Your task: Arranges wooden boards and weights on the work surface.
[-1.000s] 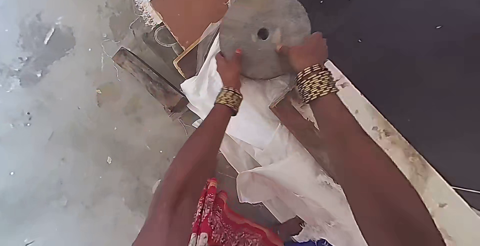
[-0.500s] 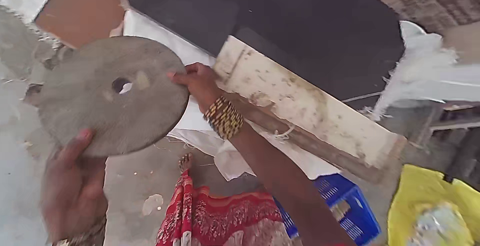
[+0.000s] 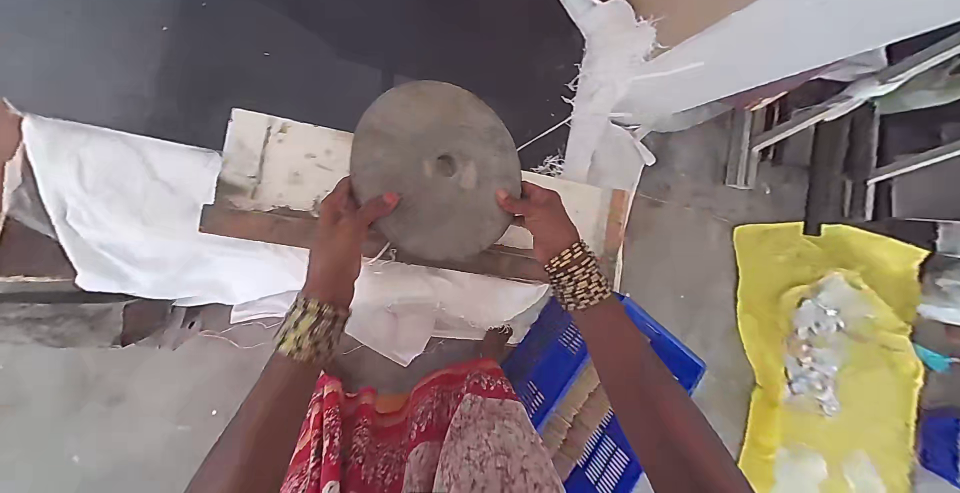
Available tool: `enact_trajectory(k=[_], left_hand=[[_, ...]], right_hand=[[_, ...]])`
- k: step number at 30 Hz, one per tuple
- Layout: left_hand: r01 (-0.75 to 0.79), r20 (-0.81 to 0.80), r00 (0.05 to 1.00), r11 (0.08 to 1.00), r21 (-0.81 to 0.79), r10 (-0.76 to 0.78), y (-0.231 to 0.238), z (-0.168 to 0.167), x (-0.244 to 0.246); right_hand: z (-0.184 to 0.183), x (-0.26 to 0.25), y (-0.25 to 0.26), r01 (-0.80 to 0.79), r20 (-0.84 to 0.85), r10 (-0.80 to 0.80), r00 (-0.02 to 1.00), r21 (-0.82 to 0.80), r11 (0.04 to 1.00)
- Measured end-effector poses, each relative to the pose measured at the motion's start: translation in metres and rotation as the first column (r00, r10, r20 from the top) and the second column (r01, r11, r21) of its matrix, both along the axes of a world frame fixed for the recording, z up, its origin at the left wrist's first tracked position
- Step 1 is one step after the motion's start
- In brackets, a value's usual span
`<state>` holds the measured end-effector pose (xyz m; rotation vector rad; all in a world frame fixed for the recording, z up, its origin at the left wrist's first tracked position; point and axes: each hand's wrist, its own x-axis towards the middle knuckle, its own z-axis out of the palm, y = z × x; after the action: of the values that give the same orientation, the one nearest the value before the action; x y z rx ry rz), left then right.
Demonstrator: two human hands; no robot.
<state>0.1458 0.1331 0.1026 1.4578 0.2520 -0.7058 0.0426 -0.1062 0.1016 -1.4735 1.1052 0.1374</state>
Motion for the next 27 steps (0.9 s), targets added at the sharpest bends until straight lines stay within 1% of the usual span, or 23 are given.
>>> enact_trajectory(k=[2,3,5,6,7,8,9,10,11,12,13,14,15,16,17,18,19,20,21,22,24,26,27], left_hand=[[0.072,-0.061,0.995,0.997,-0.009,-0.073,-0.046,-0.012,0.004],[0.086,-0.107,0.990,0.996,-0.010,-0.087,-0.065,-0.018,0.005],[0.116,-0.170,0.980,0.992,0.047,-0.107,-0.092,-0.030,0.003],[0.167,-0.156,0.976,0.980,0.108,-0.149,-0.098,-0.035,0.002],[0.255,-0.094,0.966,0.942,0.217,-0.240,-0.097,-0.038,0.001],[0.336,0.012,0.930,0.865,0.373,-0.367,-0.092,-0.039,0.001],[0.337,0.148,0.866,0.777,0.531,-0.477,-0.082,-0.036,0.002],[0.302,0.258,0.787,0.713,0.633,-0.561,-0.069,-0.022,0.005],[0.234,0.349,0.729,0.693,0.682,-0.589,-0.053,-0.001,0.011],[0.140,0.425,0.714,0.708,0.692,-0.557,-0.033,0.024,0.012],[0.034,0.494,0.725,0.741,0.671,-0.480,-0.009,0.051,0.008],[-0.066,0.566,0.723,0.776,0.627,-0.396,0.018,0.074,-0.002],[-0.162,0.627,0.706,0.787,0.595,-0.329,0.049,0.089,-0.018],[-0.247,0.668,0.690,0.777,0.579,-0.279,0.081,0.098,-0.040],[-0.320,0.691,0.683,0.754,0.574,-0.237,0.112,0.100,-0.065],[-0.373,0.684,0.706,0.724,0.580,-0.185,0.140,0.095,-0.090],[-0.408,0.645,0.755,0.685,0.604,-0.119,0.164,0.082,-0.118],[-0.413,0.567,0.823,0.643,0.645,-0.041,0.187,0.065,-0.146],[-0.387,0.459,0.887,0.611,0.691,0.043,0.205,0.044,-0.172],[-0.358,0.359,0.925,0.611,0.707,0.127,0.223,0.018,-0.192],[-0.258,0.129,0.962,0.648,0.716,0.241,0.252,-0.025,-0.236],[-0.139,-0.070,0.963,0.704,0.697,0.259,0.274,-0.052,-0.272],[-0.081,-0.141,0.961,0.730,0.679,0.237,0.284,-0.063,-0.285]], right_hand=[[-0.013,-0.014,-0.039,-0.002,-0.080,-0.001,0.997,-0.035,0.999],[-0.019,-0.021,-0.056,-0.038,-0.143,0.028,0.989,-0.067,0.997],[-0.020,-0.035,-0.078,-0.214,-0.303,0.151,0.941,-0.187,0.959],[-0.011,-0.040,-0.084,-0.306,-0.367,0.198,0.909,-0.266,0.914],[0.001,-0.044,-0.085,-0.364,-0.390,0.226,0.892,-0.326,0.873],[0.009,-0.049,-0.085,-0.393,-0.382,0.244,0.891,-0.384,0.836],[0.012,-0.056,-0.085,-0.411,-0.356,0.269,0.895,-0.426,0.806],[0.012,-0.061,-0.082,-0.421,-0.310,0.304,0.901,-0.454,0.786],[0.009,-0.066,-0.076,-0.436,-0.274,0.342,0.899,-0.472,0.766],[0.007,-0.073,-0.065,-0.453,-0.244,0.382,0.891,-0.496,0.741],[0.004,-0.079,-0.050,-0.467,-0.209,0.426,0.880,-0.544,0.697],[0.001,-0.084,-0.031,-0.459,-0.161,0.471,0.868,-0.625,0.631],[-0.002,-0.089,-0.007,-0.432,-0.107,0.517,0.849,-0.702,0.565],[-0.005,-0.094,0.021,-0.396,-0.051,0.567,0.822,-0.766,0.506],[-0.007,-0.095,0.052,-0.369,0.001,0.622,0.783,-0.804,0.467],[-0.010,-0.094,0.085,-0.367,0.047,0.682,0.730,-0.815,0.449],[-0.015,-0.092,0.119,-0.379,0.090,0.741,0.666,-0.814,0.440],[-0.022,-0.091,0.153,-0.407,0.124,0.792,0.597,-0.804,0.433],[-0.030,-0.089,0.186,-0.451,0.139,0.837,0.529,-0.790,0.416],[-0.043,-0.082,0.223,-0.485,0.148,0.869,0.472,-0.779,0.397],[-0.074,-0.068,0.296,-0.577,0.158,0.922,0.354,-0.739,0.348],[-0.108,-0.041,0.374,-0.690,0.140,0.964,0.225,-0.676,0.259],[-0.126,-0.023,0.414,-0.747,0.120,0.979,0.162,-0.633,0.201]])
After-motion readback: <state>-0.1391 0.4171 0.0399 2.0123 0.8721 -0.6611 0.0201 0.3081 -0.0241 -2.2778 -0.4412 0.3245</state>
